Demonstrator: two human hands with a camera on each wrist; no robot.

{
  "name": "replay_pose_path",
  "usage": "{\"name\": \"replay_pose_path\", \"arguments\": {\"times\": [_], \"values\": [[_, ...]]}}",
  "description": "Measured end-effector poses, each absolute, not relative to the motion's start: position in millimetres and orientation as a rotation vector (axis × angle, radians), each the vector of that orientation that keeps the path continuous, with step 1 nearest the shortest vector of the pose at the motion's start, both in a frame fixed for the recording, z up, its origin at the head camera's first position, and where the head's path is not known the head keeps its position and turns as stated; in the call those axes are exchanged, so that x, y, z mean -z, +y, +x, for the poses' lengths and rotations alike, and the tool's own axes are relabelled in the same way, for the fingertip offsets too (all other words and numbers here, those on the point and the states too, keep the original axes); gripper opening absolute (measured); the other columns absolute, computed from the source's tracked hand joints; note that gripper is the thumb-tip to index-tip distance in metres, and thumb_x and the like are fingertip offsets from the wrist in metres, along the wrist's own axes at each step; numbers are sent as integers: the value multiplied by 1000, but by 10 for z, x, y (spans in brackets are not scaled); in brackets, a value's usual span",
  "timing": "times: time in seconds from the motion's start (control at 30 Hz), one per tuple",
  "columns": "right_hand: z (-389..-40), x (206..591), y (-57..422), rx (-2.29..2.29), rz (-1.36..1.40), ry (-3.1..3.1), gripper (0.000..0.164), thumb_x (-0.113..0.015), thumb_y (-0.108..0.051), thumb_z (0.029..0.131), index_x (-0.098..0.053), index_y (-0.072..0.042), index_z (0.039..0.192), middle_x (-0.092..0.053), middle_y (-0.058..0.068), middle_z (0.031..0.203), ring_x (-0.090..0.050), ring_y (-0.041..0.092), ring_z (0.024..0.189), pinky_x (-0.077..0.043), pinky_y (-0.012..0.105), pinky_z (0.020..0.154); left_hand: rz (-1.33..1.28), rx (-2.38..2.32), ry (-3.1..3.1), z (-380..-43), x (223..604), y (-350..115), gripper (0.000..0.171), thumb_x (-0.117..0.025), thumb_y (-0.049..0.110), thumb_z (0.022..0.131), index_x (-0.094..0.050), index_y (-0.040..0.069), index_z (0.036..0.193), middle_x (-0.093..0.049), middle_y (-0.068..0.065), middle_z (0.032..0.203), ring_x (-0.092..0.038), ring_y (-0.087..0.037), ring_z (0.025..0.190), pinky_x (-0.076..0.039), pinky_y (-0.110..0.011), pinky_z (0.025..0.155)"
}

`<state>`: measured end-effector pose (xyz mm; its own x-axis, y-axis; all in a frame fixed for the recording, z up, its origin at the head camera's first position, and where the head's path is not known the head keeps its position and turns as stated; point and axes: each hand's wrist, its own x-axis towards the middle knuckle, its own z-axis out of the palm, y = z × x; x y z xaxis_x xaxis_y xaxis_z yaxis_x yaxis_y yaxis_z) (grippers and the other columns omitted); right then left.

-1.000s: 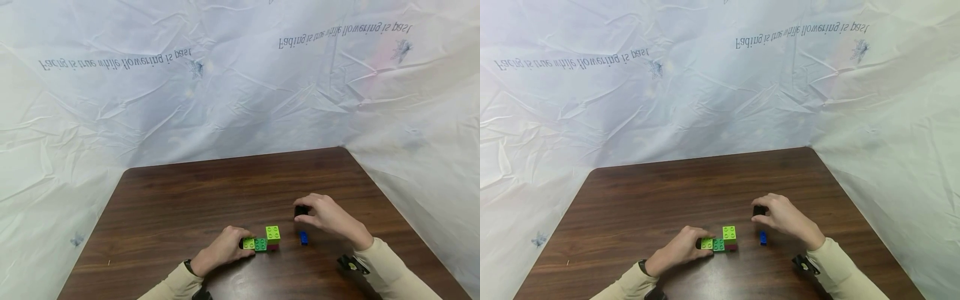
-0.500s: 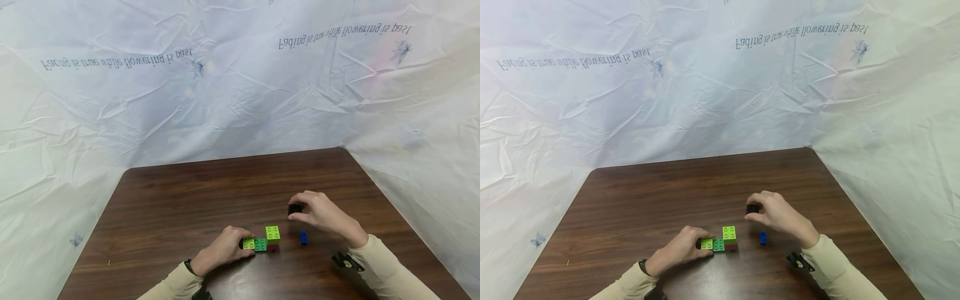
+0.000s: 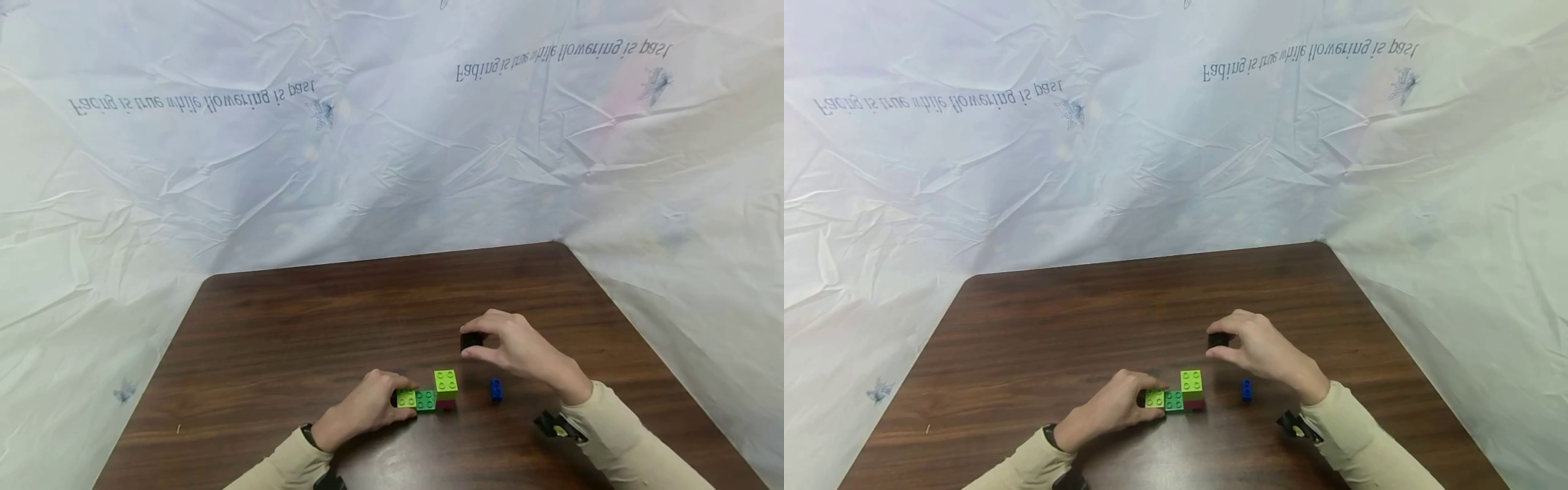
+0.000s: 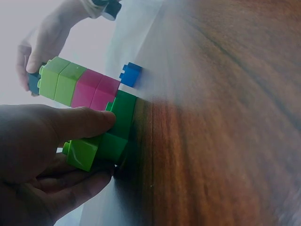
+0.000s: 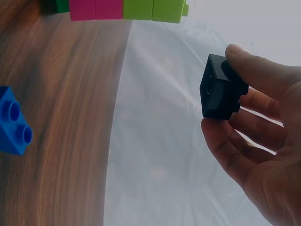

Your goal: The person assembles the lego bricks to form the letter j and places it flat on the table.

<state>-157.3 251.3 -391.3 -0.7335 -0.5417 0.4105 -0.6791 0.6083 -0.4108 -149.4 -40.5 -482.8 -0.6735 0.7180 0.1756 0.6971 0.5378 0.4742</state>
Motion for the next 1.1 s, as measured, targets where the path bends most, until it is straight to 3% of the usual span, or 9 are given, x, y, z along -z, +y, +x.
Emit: {"name": "replay_pose_path", "arguments": {"times": [0.73,1.1], "values": [[-1567,3957,2317,-925,1205,-2457,30,-78,-25,83,-71,-19,111,-69,-6,105,-63,6,91,-54,26,70,1252,-819,2716,-1512,4818,-401,33,-81,29,80,-74,12,108,-73,6,98,-62,3,86,-47,-11,70],[-1521,4002,2284,-957,1283,-2448,28,-77,-27,84,-71,-20,111,-69,-7,105,-62,4,91,-51,19,70,1253,-787,2739,-1478,4796,-373,33,-81,28,80,-74,13,108,-73,7,97,-61,4,83,-46,-11,69]]}}
